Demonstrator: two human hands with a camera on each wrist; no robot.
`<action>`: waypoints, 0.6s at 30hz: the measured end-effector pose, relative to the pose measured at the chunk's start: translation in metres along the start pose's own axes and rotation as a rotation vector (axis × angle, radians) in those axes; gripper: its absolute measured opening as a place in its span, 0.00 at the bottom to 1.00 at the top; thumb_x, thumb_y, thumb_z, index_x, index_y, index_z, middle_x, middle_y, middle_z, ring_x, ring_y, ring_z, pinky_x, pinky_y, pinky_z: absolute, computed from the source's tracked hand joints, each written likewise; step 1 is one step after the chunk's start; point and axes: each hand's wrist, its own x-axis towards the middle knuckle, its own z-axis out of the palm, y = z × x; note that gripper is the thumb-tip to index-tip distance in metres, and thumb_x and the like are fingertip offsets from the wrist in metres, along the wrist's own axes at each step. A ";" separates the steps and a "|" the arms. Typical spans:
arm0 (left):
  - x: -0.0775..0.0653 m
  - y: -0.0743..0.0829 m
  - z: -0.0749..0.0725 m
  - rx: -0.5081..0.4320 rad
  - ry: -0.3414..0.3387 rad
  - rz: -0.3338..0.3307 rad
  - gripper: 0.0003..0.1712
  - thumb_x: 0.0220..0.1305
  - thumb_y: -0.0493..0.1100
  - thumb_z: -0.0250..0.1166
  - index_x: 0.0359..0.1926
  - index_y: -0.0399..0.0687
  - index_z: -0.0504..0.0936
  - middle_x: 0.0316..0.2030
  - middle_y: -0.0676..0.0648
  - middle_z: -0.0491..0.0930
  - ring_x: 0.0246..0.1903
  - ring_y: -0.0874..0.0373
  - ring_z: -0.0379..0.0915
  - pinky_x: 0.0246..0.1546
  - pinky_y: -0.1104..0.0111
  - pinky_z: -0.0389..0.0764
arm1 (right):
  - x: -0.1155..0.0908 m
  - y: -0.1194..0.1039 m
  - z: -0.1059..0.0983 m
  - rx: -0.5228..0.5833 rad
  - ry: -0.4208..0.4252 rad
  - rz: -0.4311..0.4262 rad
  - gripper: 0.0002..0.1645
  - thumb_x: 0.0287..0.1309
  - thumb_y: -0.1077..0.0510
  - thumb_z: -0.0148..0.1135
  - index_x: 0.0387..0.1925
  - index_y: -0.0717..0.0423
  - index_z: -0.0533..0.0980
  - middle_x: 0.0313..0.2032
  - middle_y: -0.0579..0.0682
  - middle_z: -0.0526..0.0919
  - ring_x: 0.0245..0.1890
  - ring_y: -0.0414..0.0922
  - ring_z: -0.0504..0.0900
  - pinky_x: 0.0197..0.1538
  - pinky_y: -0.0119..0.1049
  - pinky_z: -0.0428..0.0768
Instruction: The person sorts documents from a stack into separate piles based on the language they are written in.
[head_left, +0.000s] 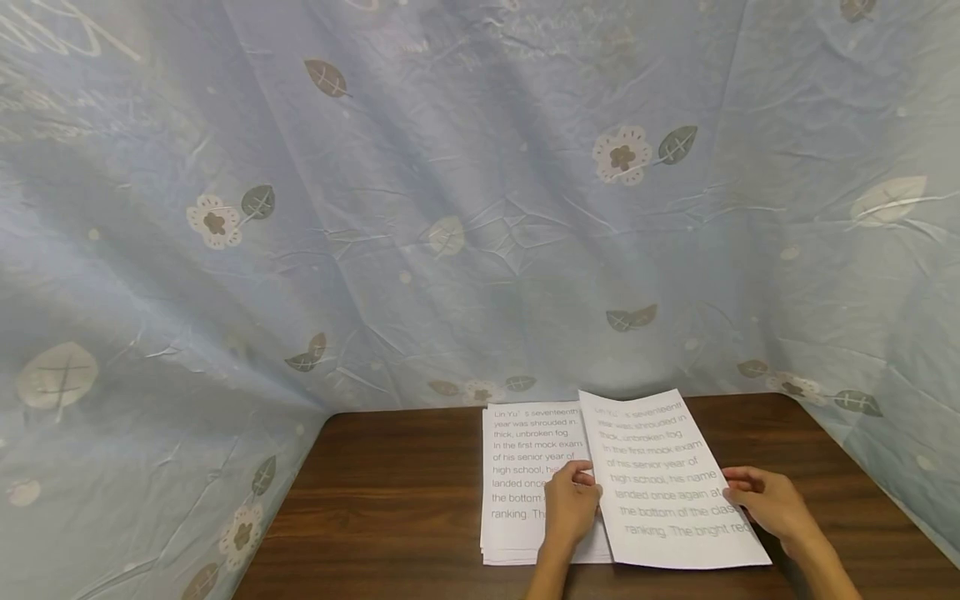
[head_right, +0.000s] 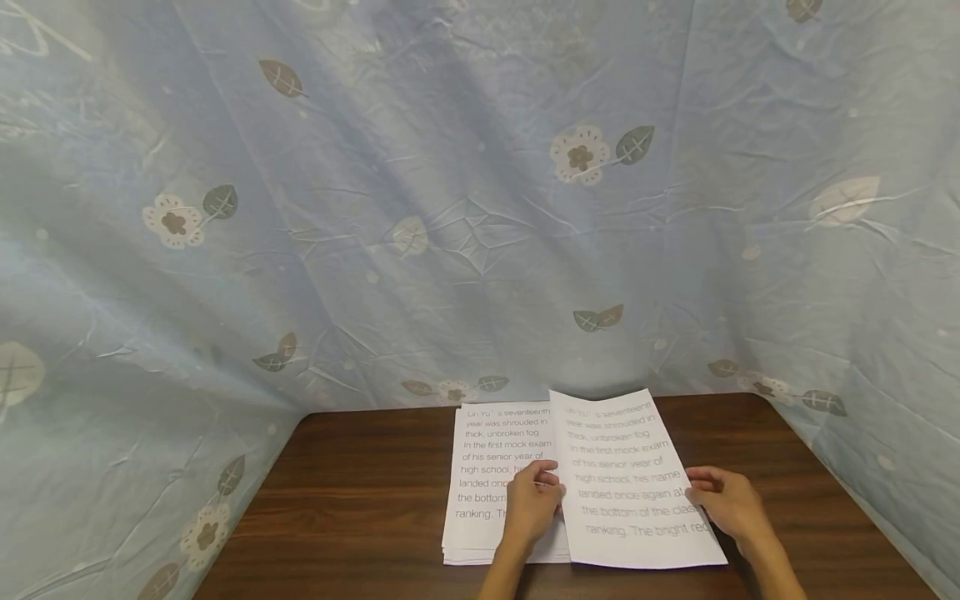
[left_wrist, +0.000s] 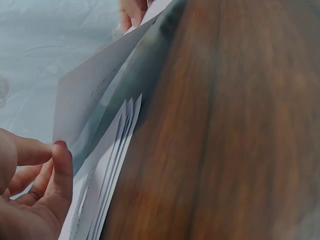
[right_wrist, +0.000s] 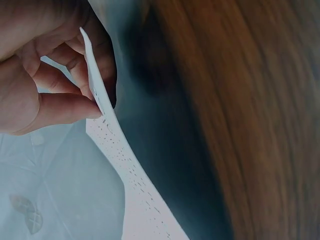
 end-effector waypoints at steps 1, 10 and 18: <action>0.000 0.000 0.002 -0.002 0.002 -0.001 0.21 0.60 0.28 0.70 0.56 0.37 0.87 0.36 0.48 0.84 0.23 0.66 0.80 0.22 0.77 0.81 | 0.000 0.002 -0.002 -0.008 0.001 0.001 0.31 0.71 0.61 0.65 0.68 0.76 0.72 0.45 0.52 0.87 0.38 0.38 0.81 0.37 0.34 0.82; -0.004 0.001 0.019 -0.012 0.003 0.005 0.21 0.60 0.27 0.70 0.55 0.39 0.87 0.35 0.48 0.85 0.23 0.68 0.79 0.21 0.77 0.80 | -0.001 0.014 -0.014 -0.059 0.009 0.003 0.31 0.70 0.60 0.64 0.67 0.76 0.73 0.45 0.52 0.87 0.38 0.37 0.80 0.37 0.32 0.81; -0.008 0.003 0.031 -0.036 0.022 0.002 0.20 0.58 0.25 0.70 0.52 0.40 0.88 0.32 0.52 0.83 0.19 0.69 0.77 0.19 0.78 0.79 | 0.001 0.021 -0.021 -0.111 0.017 0.006 0.31 0.68 0.58 0.66 0.65 0.76 0.74 0.45 0.54 0.88 0.39 0.40 0.81 0.37 0.31 0.81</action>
